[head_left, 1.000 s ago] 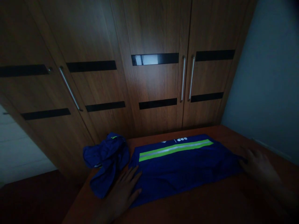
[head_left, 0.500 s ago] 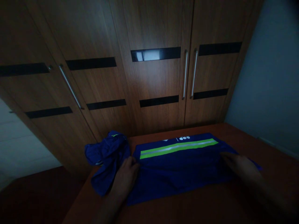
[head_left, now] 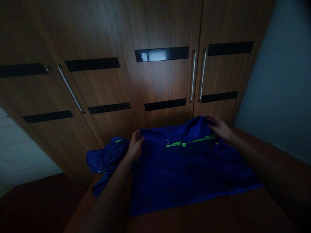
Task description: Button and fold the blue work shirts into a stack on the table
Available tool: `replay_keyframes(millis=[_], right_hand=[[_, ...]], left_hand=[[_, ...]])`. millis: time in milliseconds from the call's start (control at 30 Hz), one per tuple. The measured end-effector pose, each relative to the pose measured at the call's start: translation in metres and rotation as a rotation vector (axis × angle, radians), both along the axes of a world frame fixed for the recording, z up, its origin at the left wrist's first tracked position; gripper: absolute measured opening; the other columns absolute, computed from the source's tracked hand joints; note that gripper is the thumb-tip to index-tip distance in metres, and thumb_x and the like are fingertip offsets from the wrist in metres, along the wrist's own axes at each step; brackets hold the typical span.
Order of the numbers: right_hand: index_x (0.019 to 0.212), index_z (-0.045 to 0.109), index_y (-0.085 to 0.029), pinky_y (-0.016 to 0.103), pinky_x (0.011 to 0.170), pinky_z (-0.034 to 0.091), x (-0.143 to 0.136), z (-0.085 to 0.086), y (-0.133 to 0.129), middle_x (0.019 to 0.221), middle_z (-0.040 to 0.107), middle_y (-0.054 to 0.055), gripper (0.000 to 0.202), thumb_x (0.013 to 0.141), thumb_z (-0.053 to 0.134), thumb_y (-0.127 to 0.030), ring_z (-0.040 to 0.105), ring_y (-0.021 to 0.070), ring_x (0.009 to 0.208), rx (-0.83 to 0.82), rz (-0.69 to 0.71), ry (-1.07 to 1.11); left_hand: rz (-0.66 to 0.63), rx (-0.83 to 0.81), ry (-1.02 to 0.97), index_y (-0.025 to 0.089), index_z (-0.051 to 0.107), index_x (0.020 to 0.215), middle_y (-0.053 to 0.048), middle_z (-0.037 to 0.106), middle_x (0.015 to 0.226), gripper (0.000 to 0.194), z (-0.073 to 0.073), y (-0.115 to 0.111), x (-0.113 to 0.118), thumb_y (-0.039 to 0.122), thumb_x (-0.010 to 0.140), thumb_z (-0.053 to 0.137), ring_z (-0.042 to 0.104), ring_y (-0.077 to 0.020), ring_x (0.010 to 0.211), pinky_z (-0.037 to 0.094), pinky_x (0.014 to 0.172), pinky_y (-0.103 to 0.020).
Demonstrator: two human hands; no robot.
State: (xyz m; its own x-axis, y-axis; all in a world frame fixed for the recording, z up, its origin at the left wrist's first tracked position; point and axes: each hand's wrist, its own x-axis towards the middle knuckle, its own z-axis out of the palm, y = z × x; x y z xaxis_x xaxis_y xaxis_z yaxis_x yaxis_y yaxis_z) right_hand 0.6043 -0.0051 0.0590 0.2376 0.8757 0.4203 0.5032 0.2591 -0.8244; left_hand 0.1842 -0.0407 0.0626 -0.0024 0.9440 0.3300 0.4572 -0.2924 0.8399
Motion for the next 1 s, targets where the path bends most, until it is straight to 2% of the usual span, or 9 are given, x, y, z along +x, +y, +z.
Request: replay_keyframes(millis=[67,133,300,433,533,633,800,900,1000], right_hand=[[0.135,0.043,-0.015,0.04,0.105,0.037,-0.011,-0.002,0.009,0.134,0.054,0.01,0.061,0.076,0.059,-0.023,0.05,0.0244,0.123,0.015,0.05,-0.3],[0.137,0.039,-0.014,0.04,0.107,0.034,-0.021,-0.011,0.008,0.138,0.049,0.013,0.063,0.078,0.057,-0.025,0.046,0.0252,0.126,-0.001,0.061,-0.477],[0.129,0.05,-0.018,0.04,0.107,0.035,-0.031,-0.058,-0.011,0.131,0.056,0.01,0.052,0.077,0.054,-0.02,0.05,0.0242,0.122,-0.061,0.111,-0.598],[0.122,0.055,-0.015,0.039,0.106,0.036,-0.03,-0.098,-0.027,0.126,0.059,0.013,0.046,0.077,0.054,-0.022,0.051,0.0252,0.121,-0.119,0.115,-0.673],[0.124,0.053,-0.012,0.04,0.104,0.037,-0.027,-0.115,-0.035,0.126,0.057,0.017,0.046,0.08,0.053,-0.026,0.051,0.0273,0.12,-0.161,0.064,-0.714],[0.128,0.049,-0.012,0.042,0.1,0.039,-0.025,-0.12,-0.039,0.124,0.058,0.018,0.047,0.084,0.05,-0.03,0.052,0.029,0.118,-0.196,0.002,-0.745],[0.108,0.063,-0.015,0.043,0.093,0.041,-0.026,-0.113,-0.039,0.11,0.063,0.019,0.032,0.083,0.053,-0.033,0.054,0.0324,0.112,-0.252,-0.063,-0.761],[0.095,0.068,-0.019,0.04,0.086,0.043,-0.026,-0.108,-0.037,0.097,0.068,0.014,0.021,0.082,0.053,-0.026,0.061,0.0287,0.099,-0.284,-0.067,-0.708],[0.081,0.069,-0.023,0.034,0.078,0.045,-0.018,-0.1,-0.03,0.079,0.071,0.007,0.015,0.081,0.055,-0.027,0.066,0.0234,0.081,-0.298,-0.063,-0.596]], left_hand=[[0.0,0.003,0.052,0.02,0.05,0.123,-0.01,0.064,0.116,0.04,-0.01,0.007,0.008,0.028,0.084,0.052,0.058,-0.0228,0.111,0.045,0.095,-0.04],[-0.003,-0.003,0.121,0.018,0.048,0.126,-0.011,0.06,0.124,0.042,-0.026,0.007,0.013,0.024,0.084,0.05,0.053,-0.0231,0.118,0.04,0.101,-0.042],[-0.071,-0.045,0.323,0.011,0.053,0.122,-0.016,0.053,0.133,0.047,-0.07,-0.019,0.018,0.025,0.077,0.058,0.044,-0.0276,0.127,0.03,0.109,-0.043],[-0.116,-0.01,0.665,0.012,0.051,0.127,-0.017,0.046,0.139,0.051,-0.09,-0.038,0.017,0.041,0.084,0.052,0.038,-0.0293,0.132,0.026,0.111,-0.044],[-0.097,0.019,0.865,0.014,0.048,0.13,-0.015,0.045,0.141,0.05,-0.09,-0.042,0.015,0.043,0.09,0.043,0.041,-0.027,0.13,0.029,0.109,-0.042],[-0.076,-0.008,0.924,0.016,0.05,0.127,-0.012,0.053,0.133,0.041,-0.082,-0.041,0.015,0.036,0.093,0.038,0.052,-0.0225,0.119,0.039,0.102,-0.035],[-0.022,-0.06,1.012,0.018,0.06,0.105,-0.012,0.063,0.108,0.026,-0.069,-0.042,0.022,0.025,0.093,0.038,0.061,-0.0238,0.098,0.048,0.084,-0.036],[0.013,-0.067,1.076,0.016,0.06,0.099,-0.015,0.062,0.104,0.025,-0.063,-0.041,0.028,0.017,0.091,0.037,0.061,-0.0259,0.096,0.049,0.079,-0.039],[0.027,-0.059,1.117,0.017,0.061,0.098,-0.013,0.064,0.099,0.024,-0.053,-0.038,0.029,0.015,0.089,0.038,0.063,-0.0248,0.09,0.049,0.075,-0.036]])
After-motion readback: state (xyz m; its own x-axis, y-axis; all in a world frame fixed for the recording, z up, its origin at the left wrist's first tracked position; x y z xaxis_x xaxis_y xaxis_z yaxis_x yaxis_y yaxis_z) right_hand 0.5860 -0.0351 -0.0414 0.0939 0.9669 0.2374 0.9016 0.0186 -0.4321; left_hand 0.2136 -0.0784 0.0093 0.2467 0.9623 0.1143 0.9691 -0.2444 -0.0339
